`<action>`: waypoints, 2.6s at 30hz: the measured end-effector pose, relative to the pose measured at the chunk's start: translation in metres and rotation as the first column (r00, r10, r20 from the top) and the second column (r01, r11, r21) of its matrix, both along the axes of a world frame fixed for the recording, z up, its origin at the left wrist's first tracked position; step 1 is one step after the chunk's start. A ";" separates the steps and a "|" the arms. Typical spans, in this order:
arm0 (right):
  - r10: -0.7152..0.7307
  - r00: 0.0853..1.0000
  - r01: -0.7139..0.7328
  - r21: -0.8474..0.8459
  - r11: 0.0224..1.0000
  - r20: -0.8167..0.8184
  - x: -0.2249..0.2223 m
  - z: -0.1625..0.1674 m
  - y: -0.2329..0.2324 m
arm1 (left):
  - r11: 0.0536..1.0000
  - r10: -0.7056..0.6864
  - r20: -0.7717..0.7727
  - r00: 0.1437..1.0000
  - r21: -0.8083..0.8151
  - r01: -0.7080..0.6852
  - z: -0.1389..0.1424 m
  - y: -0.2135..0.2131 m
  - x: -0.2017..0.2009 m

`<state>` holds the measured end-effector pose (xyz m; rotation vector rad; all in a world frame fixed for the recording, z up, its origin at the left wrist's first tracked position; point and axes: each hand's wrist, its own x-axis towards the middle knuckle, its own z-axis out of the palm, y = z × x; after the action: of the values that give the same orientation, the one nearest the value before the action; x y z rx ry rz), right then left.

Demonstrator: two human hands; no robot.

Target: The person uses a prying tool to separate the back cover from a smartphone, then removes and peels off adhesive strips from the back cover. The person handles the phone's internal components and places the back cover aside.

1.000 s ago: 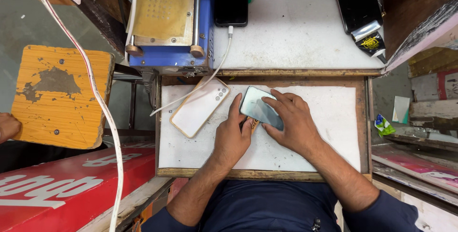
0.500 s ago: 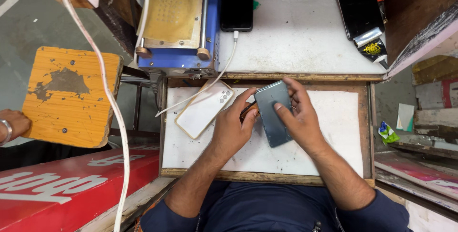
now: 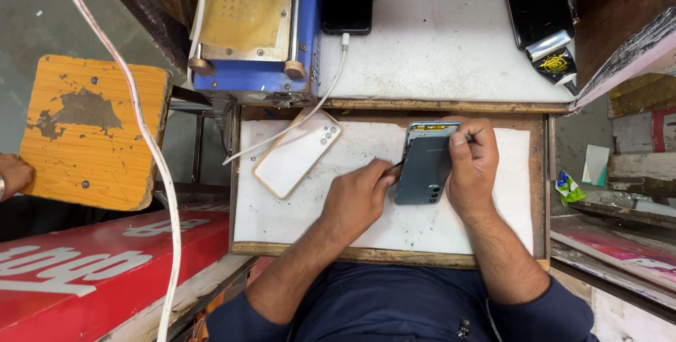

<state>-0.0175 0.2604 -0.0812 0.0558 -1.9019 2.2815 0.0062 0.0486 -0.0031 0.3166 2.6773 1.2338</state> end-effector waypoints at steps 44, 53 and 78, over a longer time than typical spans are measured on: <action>0.082 0.983 -0.121 0.241 0.963 0.165 0.012 0.017 -0.001 | 0.981 0.131 -0.136 0.982 0.159 -0.108 0.029 -0.026 0.006; 0.091 0.987 -0.127 0.286 0.950 0.135 0.011 0.016 0.003 | 0.999 0.030 -0.293 0.956 -0.028 -0.040 0.026 -0.015 0.003; 0.127 0.978 -0.162 0.223 0.961 0.164 0.010 0.018 0.002 | 0.988 0.145 -0.209 0.967 -0.023 -0.153 0.042 -0.049 0.015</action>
<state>-0.0070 0.2623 -0.0629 0.0587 -2.3102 2.1901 0.0214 -0.0005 0.0391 0.2546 2.9472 1.2507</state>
